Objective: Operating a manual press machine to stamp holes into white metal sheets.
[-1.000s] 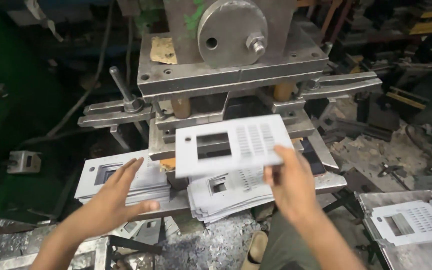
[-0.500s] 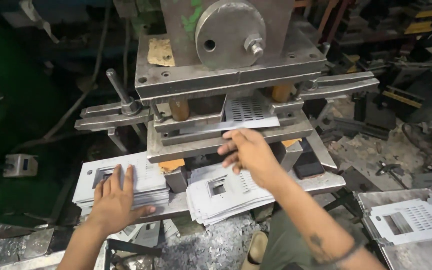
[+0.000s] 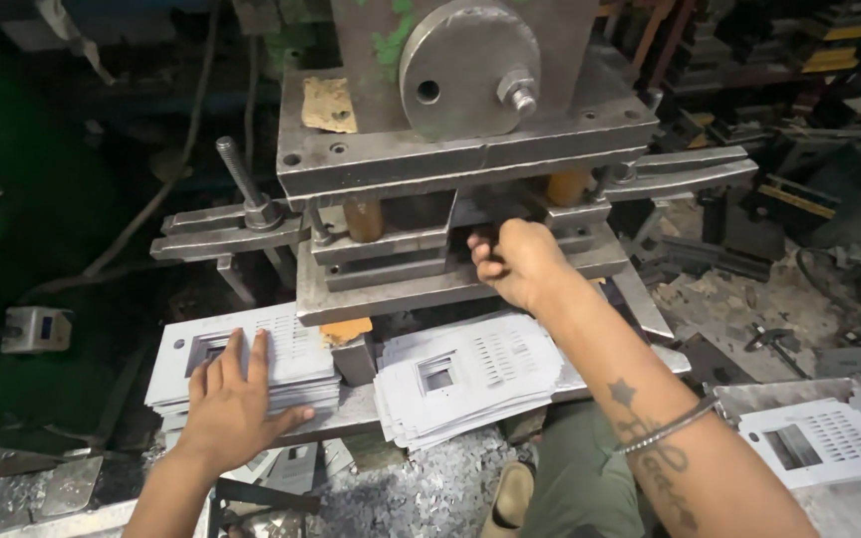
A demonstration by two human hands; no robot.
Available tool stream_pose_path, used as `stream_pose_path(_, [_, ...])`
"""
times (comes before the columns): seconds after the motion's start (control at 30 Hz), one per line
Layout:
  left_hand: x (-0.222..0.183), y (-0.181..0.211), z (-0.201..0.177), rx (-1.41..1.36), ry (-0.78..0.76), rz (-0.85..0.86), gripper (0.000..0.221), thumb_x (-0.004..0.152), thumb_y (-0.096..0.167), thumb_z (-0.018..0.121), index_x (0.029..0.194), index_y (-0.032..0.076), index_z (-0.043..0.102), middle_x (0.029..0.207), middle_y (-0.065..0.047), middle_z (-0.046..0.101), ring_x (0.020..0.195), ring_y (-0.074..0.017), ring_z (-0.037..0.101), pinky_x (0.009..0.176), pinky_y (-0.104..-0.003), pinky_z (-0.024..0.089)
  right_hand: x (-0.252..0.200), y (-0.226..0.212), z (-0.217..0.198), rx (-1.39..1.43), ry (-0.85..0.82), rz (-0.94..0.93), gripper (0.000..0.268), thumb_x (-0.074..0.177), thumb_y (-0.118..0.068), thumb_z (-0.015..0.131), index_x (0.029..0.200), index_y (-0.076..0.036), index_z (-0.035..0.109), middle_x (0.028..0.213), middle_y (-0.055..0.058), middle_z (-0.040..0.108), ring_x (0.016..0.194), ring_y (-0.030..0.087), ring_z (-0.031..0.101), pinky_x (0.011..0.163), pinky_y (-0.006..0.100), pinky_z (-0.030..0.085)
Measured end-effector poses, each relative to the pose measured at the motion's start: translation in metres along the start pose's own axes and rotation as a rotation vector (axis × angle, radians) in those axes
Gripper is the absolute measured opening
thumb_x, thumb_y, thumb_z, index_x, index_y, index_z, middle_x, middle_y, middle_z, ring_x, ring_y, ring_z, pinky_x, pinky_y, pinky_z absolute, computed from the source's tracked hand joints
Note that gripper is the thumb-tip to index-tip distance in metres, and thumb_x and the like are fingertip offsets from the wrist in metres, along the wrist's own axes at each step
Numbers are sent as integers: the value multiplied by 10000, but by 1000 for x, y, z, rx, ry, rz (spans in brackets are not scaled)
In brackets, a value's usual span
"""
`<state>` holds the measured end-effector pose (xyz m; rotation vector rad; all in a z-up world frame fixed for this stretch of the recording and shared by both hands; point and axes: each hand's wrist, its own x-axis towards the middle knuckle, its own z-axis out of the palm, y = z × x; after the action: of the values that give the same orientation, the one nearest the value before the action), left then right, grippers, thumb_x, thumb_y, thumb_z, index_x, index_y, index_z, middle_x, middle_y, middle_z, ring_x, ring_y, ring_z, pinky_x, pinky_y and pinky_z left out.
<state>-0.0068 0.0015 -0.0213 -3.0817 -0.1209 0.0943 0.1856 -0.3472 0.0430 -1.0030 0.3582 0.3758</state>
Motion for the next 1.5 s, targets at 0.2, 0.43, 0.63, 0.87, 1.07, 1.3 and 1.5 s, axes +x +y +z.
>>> stream_pose_path(0.2, [1, 0, 3, -20, 46, 28, 1300, 703, 788, 673, 1602, 37, 110, 1609, -328, 152, 1412, -471, 270, 1170, -583, 177, -16, 4, 21, -89, 6, -48, 206, 857, 55, 336, 917, -1, 525, 769, 130, 565, 521, 138, 439, 399, 284, 297])
stream_pose_path(0.43, [-1, 2, -3, -2, 43, 39, 1286, 712, 790, 662, 1602, 39, 116, 1610, -322, 154, 1408, -472, 274, 1162, -577, 191, -1, 5, 10, -82, 2, -11, 193, 878, 39, 343, 912, 5, 530, 766, 124, 566, 513, 134, 436, 396, 272, 290])
stream_pose_path(0.63, [1, 4, -7, 16, -2, 2, 1262, 735, 790, 646, 1618, 60, 116, 1584, -291, 165, 1425, -447, 293, 1197, -565, 194, -8, 4, 12, -72, -6, -10, 212, 891, 35, 340, 939, 6, 544, 777, 126, 576, 524, 126, 445, 398, 267, 296])
stream_pose_path(0.87, [2, 4, -5, -15, -27, -31, 1154, 798, 738, 620, 1600, 83, 110, 1613, -278, 143, 1452, -449, 222, 1195, -563, 161, -27, 1, 22, -92, 32, -45, 240, 911, 27, 320, 966, 16, 553, 788, 136, 586, 536, 130, 463, 406, 266, 309])
stream_pose_path(1.07, [6, -11, 24, -94, 115, 1, 983, 851, 595, 634, 1570, 84, 199, 1599, -268, 195, 1456, -438, 247, 1194, -580, 193, 1, -1, 19, 204, -13, 71, 105, 972, -73, 466, 960, -46, 567, 809, 82, 589, 567, 115, 509, 447, 234, 395])
stream_pose_path(1.3, [9, 10, -46, 83, -161, -56, 982, 803, 676, 743, 1525, 177, 301, 1588, -232, 224, 1554, -429, 132, 1251, -580, 149, -113, 57, -33, 58, -89, -242, 157, 945, -146, 616, 938, 11, 619, 853, 123, 689, 597, 160, 546, 569, 301, 470])
stream_pose_path(1.5, [27, 9, -79, -9, -234, 92, 1194, 616, 527, 899, 1584, 239, 261, 1633, -80, 297, 1538, -275, 269, 1288, -425, 242, -161, 123, -92, 40, 38, -177, 198, 944, -173, 638, 955, 25, 641, 794, 112, 660, 613, 173, 572, 554, 328, 482])
